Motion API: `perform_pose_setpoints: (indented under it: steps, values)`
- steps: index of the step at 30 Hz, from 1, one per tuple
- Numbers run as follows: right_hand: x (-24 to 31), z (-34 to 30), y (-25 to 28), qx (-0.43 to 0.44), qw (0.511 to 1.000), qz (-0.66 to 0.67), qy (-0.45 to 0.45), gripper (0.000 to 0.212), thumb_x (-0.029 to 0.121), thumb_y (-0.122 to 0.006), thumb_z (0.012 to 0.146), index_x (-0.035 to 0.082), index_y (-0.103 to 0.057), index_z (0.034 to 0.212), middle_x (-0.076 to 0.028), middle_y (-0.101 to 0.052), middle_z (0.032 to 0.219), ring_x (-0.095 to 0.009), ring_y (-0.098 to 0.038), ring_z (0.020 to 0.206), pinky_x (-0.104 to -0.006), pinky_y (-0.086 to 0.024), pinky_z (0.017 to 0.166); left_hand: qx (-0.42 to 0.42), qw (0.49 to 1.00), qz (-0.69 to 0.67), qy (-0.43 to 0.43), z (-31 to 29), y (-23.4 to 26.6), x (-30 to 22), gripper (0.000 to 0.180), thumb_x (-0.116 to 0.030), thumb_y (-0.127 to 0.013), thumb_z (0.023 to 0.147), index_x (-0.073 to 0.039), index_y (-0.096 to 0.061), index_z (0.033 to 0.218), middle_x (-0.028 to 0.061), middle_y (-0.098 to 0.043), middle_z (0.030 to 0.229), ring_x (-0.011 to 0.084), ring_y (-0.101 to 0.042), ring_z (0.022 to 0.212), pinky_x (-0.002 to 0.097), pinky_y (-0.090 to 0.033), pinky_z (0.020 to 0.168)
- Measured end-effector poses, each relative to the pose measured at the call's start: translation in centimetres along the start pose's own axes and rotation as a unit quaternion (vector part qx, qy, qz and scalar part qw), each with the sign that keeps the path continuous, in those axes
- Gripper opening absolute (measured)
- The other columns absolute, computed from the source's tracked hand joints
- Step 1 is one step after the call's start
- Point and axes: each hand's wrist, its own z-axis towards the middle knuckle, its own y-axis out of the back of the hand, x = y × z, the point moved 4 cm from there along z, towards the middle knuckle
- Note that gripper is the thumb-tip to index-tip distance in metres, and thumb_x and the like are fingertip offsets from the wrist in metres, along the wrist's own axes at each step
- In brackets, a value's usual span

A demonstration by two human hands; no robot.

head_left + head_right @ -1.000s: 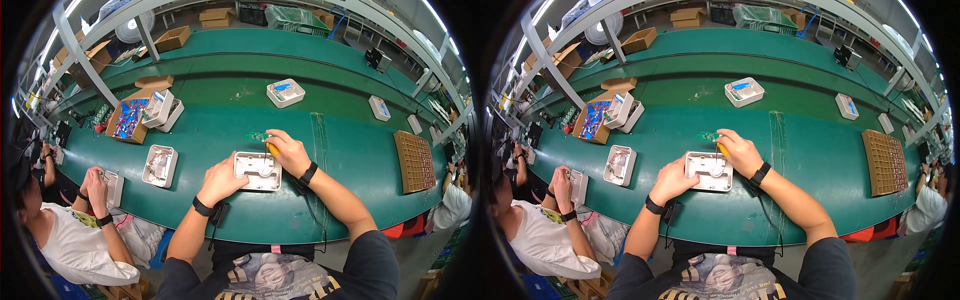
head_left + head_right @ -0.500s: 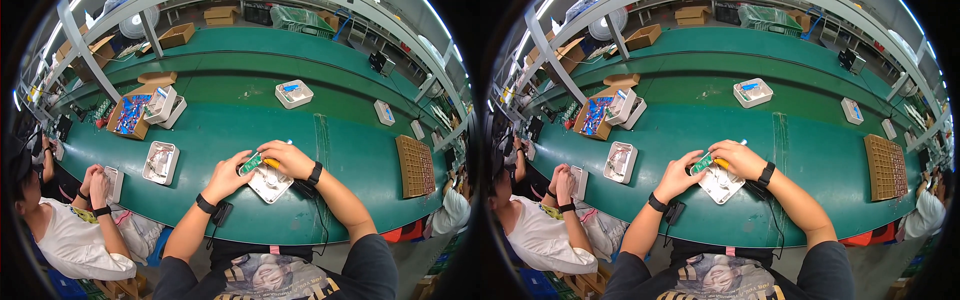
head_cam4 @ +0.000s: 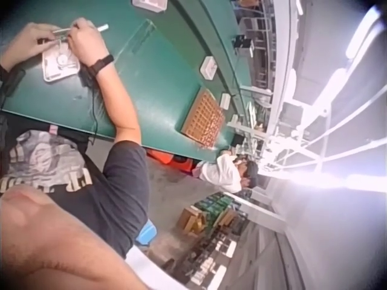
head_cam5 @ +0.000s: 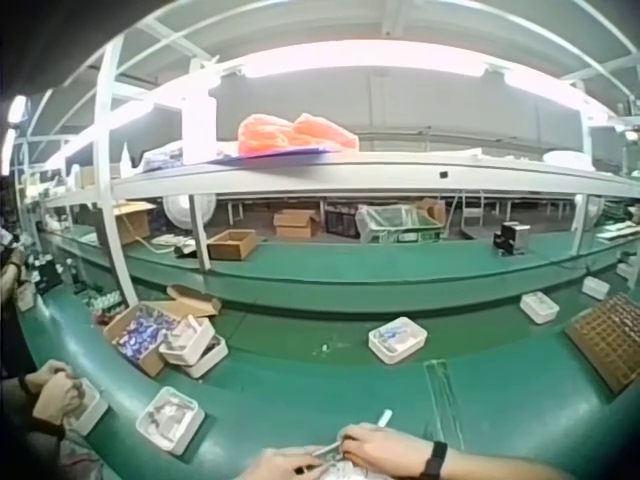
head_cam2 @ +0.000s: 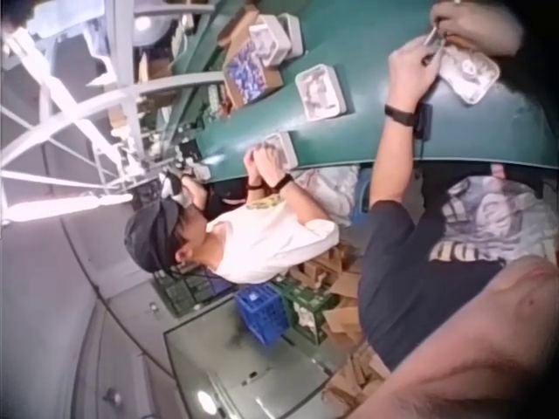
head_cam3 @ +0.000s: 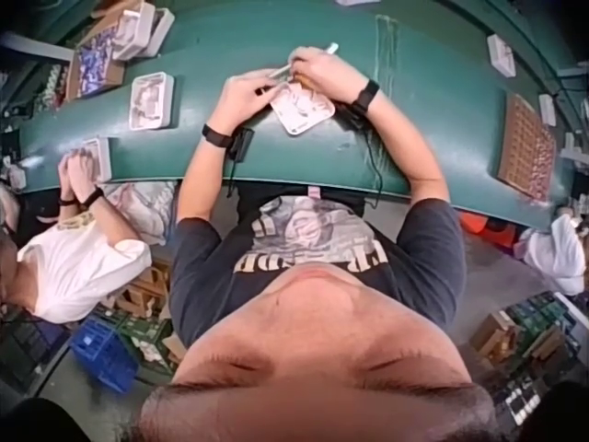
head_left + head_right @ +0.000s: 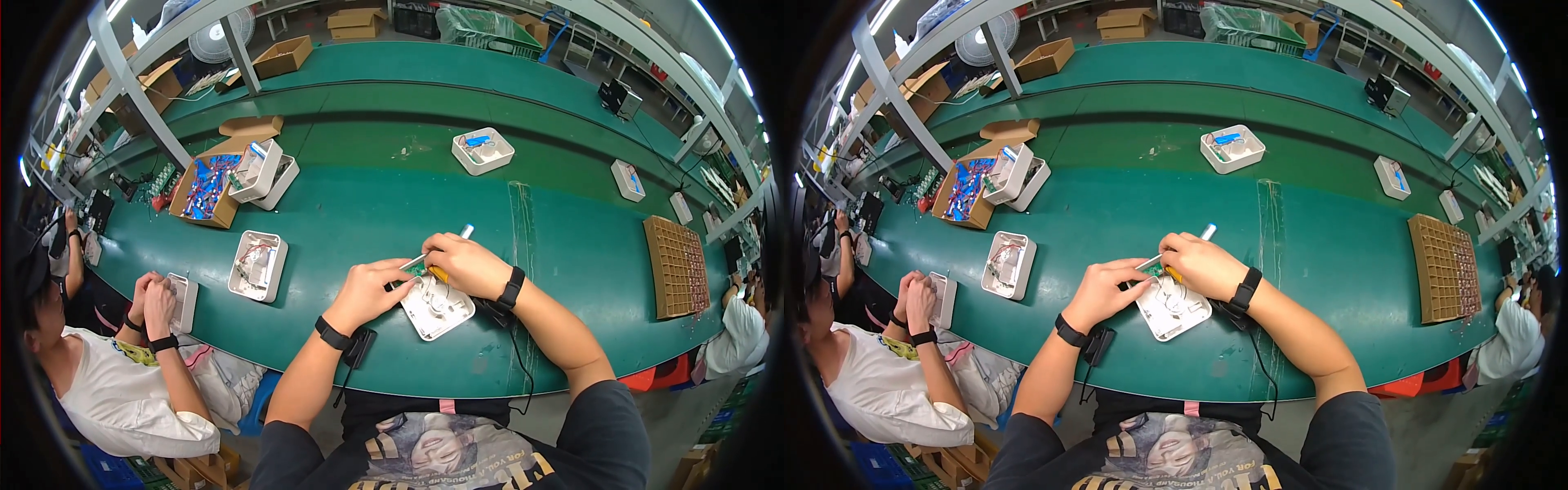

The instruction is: The person assembles electronic devices by placing a circuit board and a battery into a plastic housing, connecting wires with a tool, and setting the completed unit aside on the table.

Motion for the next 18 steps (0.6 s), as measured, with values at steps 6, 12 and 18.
perform_pose_setpoints:
  steps: [6,12,18]
  values:
    - [0.0,0.2,0.1,0.039,0.999,0.009,-0.036,0.017,0.007,-0.074,0.086,0.003,-0.077,0.103,-0.011,-0.069,0.118,-0.031,-0.067,0.108,-0.0419,-0.055,0.097,-0.003,0.999,0.038,-0.021,-0.2,-0.1,-0.2,0.014,-0.018,-0.08,0.088,-0.006,-0.082,0.094,0.0137,-0.079,0.11,0.0315,-0.077,0.085,0.0382,-0.062,0.076]
    - [-0.9,-0.1,-0.1,0.102,0.993,0.045,-0.029,0.024,0.004,-0.072,0.086,0.003,-0.079,0.109,-0.013,-0.069,0.128,-0.033,-0.064,0.118,-0.0422,-0.052,0.103,-0.003,0.994,0.1,-0.048,0.0,-0.1,-0.7,0.013,-0.017,-0.078,0.088,-0.004,-0.081,0.09,0.0133,-0.077,0.101,0.0322,-0.074,0.085,0.0408,-0.061,0.077]
    - [-0.6,-0.4,0.3,0.093,0.995,0.03,-0.002,0.025,0.003,-0.07,0.089,0.005,-0.079,0.112,-0.014,-0.067,0.133,-0.035,-0.059,0.128,-0.0451,-0.049,0.108,0.005,0.994,0.094,-0.049,0.2,-0.3,-0.5,0.013,-0.018,-0.075,0.09,-0.006,-0.08,0.092,0.0112,-0.074,0.097,0.0313,-0.071,0.09,0.0429,-0.059,0.083]
